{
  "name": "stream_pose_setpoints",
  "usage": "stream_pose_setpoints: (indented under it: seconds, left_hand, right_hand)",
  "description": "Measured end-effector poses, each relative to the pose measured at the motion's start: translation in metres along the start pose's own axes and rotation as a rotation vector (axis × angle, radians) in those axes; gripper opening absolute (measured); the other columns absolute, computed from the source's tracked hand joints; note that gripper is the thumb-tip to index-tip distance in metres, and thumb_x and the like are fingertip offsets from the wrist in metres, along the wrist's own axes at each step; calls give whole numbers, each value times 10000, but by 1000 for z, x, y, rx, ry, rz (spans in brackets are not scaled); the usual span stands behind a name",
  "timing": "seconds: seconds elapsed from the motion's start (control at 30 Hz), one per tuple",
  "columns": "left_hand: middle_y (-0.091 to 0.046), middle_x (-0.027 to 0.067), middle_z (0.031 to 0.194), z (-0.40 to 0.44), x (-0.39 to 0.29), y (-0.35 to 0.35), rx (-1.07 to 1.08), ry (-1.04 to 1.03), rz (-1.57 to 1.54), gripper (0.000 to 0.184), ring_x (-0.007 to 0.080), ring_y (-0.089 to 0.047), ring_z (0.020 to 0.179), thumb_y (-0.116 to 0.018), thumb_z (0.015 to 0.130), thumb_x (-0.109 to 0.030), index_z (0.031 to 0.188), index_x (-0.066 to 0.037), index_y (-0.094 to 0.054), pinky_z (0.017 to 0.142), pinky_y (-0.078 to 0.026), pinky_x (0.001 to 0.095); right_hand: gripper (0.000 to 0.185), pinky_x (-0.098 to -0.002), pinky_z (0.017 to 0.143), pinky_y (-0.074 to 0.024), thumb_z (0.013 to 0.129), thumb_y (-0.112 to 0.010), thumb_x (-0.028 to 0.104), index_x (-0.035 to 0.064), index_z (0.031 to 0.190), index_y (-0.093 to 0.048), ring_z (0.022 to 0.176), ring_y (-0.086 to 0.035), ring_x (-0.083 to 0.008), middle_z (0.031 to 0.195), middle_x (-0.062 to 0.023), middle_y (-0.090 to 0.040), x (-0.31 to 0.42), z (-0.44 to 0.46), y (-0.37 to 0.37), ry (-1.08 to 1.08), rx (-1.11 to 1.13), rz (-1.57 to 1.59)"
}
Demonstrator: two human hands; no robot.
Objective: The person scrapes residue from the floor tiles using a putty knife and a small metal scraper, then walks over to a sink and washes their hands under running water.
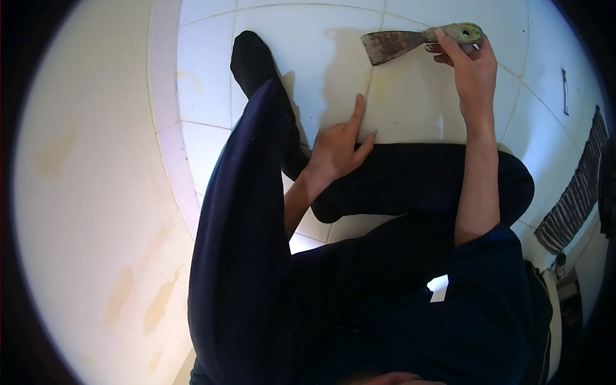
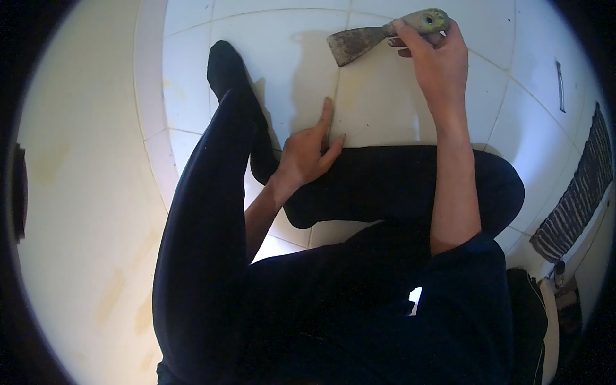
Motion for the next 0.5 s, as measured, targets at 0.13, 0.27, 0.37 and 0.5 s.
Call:
stream_pose_setpoints:
  seconds: [0.13, 0.27, 0.37, 0.5]
  left_hand:
    - [-631, 104, 730, -5, 0, 1, 65, -358, 83, 541, 257, -630, 647, -698, 896, -284, 1410, -204, -549, 646, -523, 367]
    - [-652, 87, 800, -4, -1, 4, -104, -397, -170, 447, 203, -634, 666, -790, 825, -175, 1247, -141, -650, 633, -526, 319]
    - [-665, 84, 858, -3, 11, 12, -236, -238, -305, 308, 155, -646, 705, -826, 780, -85, 1053, -68, -684, 643, -534, 286]
    - [-683, 87, 865, -3, 16, 11, -321, -145, -480, 192, 118, -660, 758, -807, 797, -25, 911, -7, -654, 682, -548, 264]
  right_hand:
    - [312, -281, 691, -561, 875, -751, 160, -38, 1039, -574, 785, -706, -174, 930, -115, -703, 1, -1, -1, -1, -2, -2]
    - [320, -283, 693, -561, 872, -754, 165, -40, 1044, -577, 794, -704, -174, 932, -117, -705, -1, 0, -1, -3, 5, -14]
    - [326, -285, 694, -561, 871, -754, 168, -43, 1048, -580, 799, -703, -173, 937, -119, -707, -3, 1, -3, 17, 6, -4]
    - [325, -290, 697, -562, 873, -747, 170, -37, 1062, -582, 798, -703, -171, 942, -114, -711, -3, 2, -3, 37, -10, 17]
Point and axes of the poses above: each hand's wrist, its own z-axis towards the middle knuckle, its own y-axis out of the back of the hand, x = y × z, the point moved 2 cm from there along z, towards the middle knuckle
